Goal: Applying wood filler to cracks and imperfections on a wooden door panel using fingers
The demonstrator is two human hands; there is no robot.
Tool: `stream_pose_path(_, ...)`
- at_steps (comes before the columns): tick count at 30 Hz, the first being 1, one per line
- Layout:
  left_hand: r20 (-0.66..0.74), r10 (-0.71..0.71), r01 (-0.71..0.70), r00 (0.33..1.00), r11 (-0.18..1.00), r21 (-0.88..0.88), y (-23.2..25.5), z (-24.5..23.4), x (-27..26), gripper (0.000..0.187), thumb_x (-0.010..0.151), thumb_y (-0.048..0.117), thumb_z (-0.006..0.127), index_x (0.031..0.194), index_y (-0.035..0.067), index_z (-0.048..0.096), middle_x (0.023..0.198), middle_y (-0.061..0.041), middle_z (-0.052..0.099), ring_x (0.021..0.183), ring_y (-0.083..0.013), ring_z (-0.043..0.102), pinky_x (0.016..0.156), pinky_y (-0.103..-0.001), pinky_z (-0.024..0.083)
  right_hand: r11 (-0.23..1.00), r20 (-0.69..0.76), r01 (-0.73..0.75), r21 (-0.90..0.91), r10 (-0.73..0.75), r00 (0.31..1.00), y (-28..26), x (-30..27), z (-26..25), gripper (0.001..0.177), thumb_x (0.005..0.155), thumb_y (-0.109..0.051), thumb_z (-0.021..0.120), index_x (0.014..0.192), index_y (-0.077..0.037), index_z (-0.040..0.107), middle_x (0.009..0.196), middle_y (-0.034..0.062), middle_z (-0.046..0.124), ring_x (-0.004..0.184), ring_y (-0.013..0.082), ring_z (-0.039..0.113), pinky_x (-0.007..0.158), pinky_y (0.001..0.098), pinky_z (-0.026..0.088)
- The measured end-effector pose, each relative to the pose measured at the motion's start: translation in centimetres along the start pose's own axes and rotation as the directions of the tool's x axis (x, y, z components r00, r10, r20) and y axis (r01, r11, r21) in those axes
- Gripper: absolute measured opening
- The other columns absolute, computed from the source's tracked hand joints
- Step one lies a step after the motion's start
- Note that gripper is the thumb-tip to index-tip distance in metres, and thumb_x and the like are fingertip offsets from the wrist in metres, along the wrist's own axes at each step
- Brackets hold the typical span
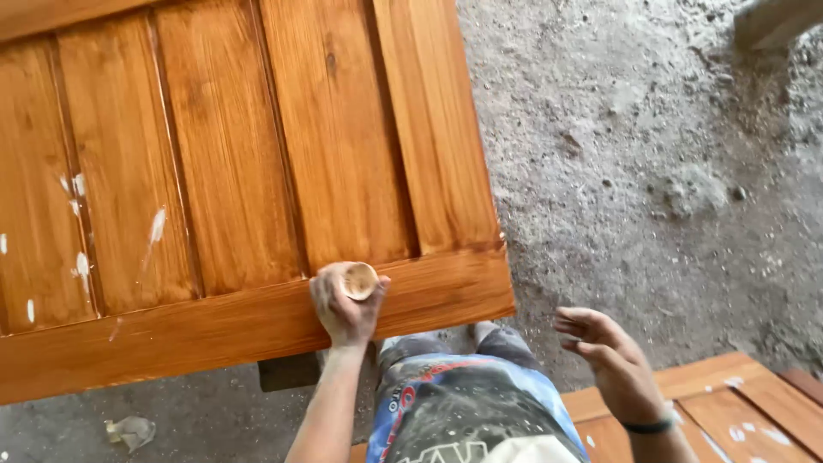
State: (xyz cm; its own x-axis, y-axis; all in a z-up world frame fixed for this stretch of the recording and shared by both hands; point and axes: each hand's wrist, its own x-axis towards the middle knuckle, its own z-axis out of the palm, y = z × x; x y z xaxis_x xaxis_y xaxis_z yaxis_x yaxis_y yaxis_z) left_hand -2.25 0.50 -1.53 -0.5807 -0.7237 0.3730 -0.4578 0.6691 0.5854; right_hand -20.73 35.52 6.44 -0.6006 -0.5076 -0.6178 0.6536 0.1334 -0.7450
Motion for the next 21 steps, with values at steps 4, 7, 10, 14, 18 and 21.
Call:
stream_pose_path(4,-0.129,-0.143,0.18,0.981,0.922,0.344,-3.2,1.9,1.8,0.076,0.085,0.085,0.044,0.105,0.013,0.056,0.105,-0.011,0.059,0.094,-0.0281,0.052,0.085,-0.046,0.041,0.999,-0.163,-0.012,0.033,0.018,0.987,-4.7,-1.0,-4.9,0.058,0.083,0.015,0.033,0.139,0.016,0.048,0.137,0.0315,0.057,0.124,0.0403,0.054,0.103,0.0507,0.041)
stream_pose_path(7,-0.186,-0.219,0.281,0.958,0.849,0.447,-4.4,1.7,3.2,0.08,0.086,0.083,0.053,0.113,0.008,0.054,0.11,-0.016,0.058,0.097,-0.0361,0.053,0.088,-0.052,0.042,0.998,-0.185,-0.009,0.061,0.02,0.983,-6.1,0.0,-7.1,0.057,0.086,0.014,0.028,0.141,0.017,0.042,0.142,0.0323,0.05,0.128,0.0414,0.047,0.103,0.0524,0.036)
stream_pose_path(10,-0.202,-0.24,0.311,0.949,0.808,0.5,-4.8,2.1,3.4,0.082,0.088,0.081,0.053,0.119,0.005,0.051,0.112,-0.017,0.059,0.099,-0.0389,0.054,0.09,-0.053,0.044,0.999,-0.132,-0.018,-0.031,0.013,0.991,-7.2,1.8,-6.5,0.055,0.087,0.014,0.033,0.14,0.017,0.046,0.135,0.0327,0.055,0.123,0.0409,0.052,0.102,0.0513,0.041)
stream_pose_path(14,-0.243,-0.168,0.268,0.955,0.839,0.474,-3.9,1.6,4.0,0.075,0.089,0.073,0.065,0.114,0.004,0.051,0.103,-0.016,0.062,0.092,-0.0369,0.055,0.087,-0.05,0.043,0.659,0.336,0.349,-0.666,-0.154,0.929,-7.2,6.5,-3.3,0.043,0.087,-0.008,0.059,0.129,-0.005,0.063,0.147,0.0106,0.054,0.127,0.0246,0.061,0.107,0.0407,0.053)
stream_pose_path(18,-0.242,-0.267,0.348,0.933,0.839,0.419,-4.2,1.7,4.0,0.087,0.084,0.089,0.046,0.116,0.007,0.046,0.101,-0.011,0.058,0.095,-0.0324,0.057,0.095,-0.05,0.043,0.3,0.58,0.599,-0.743,-0.159,0.799,-7.6,10.7,1.4,0.056,0.077,0.002,0.065,0.131,-0.013,0.065,0.142,0.0126,0.054,0.125,0.0297,0.059,0.101,0.0387,0.053)
stream_pose_path(21,-0.429,-0.047,0.226,0.902,0.898,0.377,-5.5,2.3,3.6,0.092,0.078,0.087,0.073,0.12,0.006,0.059,0.098,-0.012,0.062,0.095,-0.033,0.066,0.087,-0.047,0.05,0.079,0.72,0.727,-0.682,-0.102,0.687,-6.9,13.8,2.4,0.065,0.069,-0.008,0.066,0.134,-0.019,0.064,0.139,0.0144,0.052,0.121,0.0374,0.06,0.097,0.0517,0.051)
